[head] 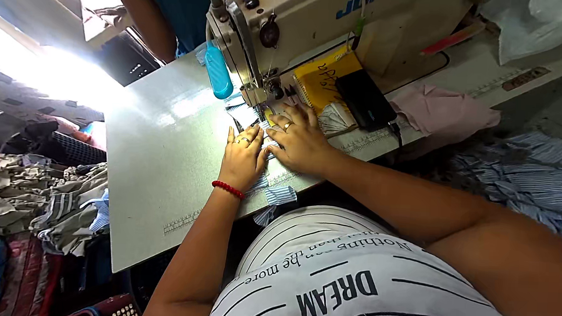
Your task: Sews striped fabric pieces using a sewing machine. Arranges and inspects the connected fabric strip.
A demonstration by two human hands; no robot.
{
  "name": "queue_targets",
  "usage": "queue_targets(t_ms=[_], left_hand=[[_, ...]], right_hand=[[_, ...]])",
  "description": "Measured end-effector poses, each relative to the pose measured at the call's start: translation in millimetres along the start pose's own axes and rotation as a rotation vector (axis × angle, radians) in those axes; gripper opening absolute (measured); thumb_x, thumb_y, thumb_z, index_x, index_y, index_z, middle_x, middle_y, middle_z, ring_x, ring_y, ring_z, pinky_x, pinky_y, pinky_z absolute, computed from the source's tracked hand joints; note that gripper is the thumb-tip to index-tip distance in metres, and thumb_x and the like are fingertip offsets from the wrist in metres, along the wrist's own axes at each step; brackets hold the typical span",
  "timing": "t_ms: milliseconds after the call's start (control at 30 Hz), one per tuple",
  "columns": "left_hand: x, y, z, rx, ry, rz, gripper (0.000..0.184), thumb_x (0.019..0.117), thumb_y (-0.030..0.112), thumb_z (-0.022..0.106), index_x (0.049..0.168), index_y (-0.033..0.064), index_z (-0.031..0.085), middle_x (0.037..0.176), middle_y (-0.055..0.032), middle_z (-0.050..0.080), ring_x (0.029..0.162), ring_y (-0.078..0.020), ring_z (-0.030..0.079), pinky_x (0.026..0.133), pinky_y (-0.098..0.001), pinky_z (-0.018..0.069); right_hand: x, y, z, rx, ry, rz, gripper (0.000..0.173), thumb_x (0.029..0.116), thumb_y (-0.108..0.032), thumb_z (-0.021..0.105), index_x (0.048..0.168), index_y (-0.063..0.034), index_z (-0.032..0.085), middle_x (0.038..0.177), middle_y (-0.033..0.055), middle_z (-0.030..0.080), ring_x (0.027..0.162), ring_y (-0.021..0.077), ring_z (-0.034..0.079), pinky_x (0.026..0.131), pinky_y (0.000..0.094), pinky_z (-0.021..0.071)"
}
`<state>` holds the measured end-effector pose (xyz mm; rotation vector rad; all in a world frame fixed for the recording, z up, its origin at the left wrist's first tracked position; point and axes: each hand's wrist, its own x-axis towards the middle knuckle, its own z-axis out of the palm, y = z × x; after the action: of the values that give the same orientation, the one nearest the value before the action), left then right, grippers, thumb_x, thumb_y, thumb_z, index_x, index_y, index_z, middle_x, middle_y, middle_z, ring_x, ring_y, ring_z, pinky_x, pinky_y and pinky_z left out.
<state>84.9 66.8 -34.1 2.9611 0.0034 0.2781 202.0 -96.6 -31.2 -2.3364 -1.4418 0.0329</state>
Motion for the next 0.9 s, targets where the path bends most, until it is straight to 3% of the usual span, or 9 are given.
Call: queue_targets(t_ms=[133,200,400,600,900], left_hand=[[3.4,-3.6,0.2,-0.034,-0.029,-0.001,0.056,0.1081,0.035,0.033,0.147,0.0001,0.052,0.154,-0.0164,0.051,0.147,-0.0301,0.044,0.125,-0.0544,0.0217],[6.5,-7.3,-1.2,-0.022,-0.052,-0.008,0.057,0.1081,0.035,0.032,0.151,0.0012,0.048,0.156,-0.0154,0.049,0.148,-0.0293,0.043,0.126,-0.0557,0.0193],[12.6,-14.8,-1.8,-0.017,-0.030,0.006,0.057,0.1077,0.038,0.032,0.147,0.0030,0.054,0.152,-0.0149,0.054,0.145,-0.0299,0.047,0.125,-0.0609,0.0158],[12.0,-14.3,-1.4,0.029,-0.051,-0.029,0.059,0.1076,0.042,0.029,0.150,0.0080,0.053,0.154,-0.0105,0.052,0.147,-0.0279,0.044,0.123,-0.0673,0.0061],[9.2,-19.5,-4.2,0.039,-0.037,0.017,0.056,0.1085,0.041,0.028,0.147,0.0111,0.058,0.154,-0.0082,0.054,0.148,-0.0265,0.043,0.122,-0.0709,0.0021]], right_hand=[[-1.0,2.2,4.4,0.004,-0.010,0.009,0.052,0.1048,-0.048,0.040,0.142,-0.0208,0.064,0.160,0.0045,0.046,0.157,0.0360,0.021,0.121,0.0726,0.0060],[0.6,1.9,5.4,0.029,-0.009,0.036,0.051,0.1038,-0.049,0.042,0.142,-0.0233,0.064,0.161,0.0055,0.045,0.158,0.0369,0.019,0.120,0.0729,0.0044],[3.3,-1.5,1.8,0.032,-0.043,0.088,0.051,0.1038,-0.049,0.042,0.146,-0.0262,0.060,0.162,0.0080,0.042,0.158,0.0379,0.015,0.120,0.0736,0.0019],[3.9,-2.7,1.4,0.020,-0.064,0.110,0.052,0.1048,-0.048,0.040,0.149,-0.0260,0.057,0.164,0.0077,0.039,0.159,0.0378,0.012,0.120,0.0732,0.0015],[2.1,-1.2,4.8,0.001,-0.006,0.058,0.050,0.1043,-0.047,0.041,0.142,-0.0235,0.064,0.158,0.0106,0.048,0.157,0.0387,0.021,0.121,0.0715,0.0051]])
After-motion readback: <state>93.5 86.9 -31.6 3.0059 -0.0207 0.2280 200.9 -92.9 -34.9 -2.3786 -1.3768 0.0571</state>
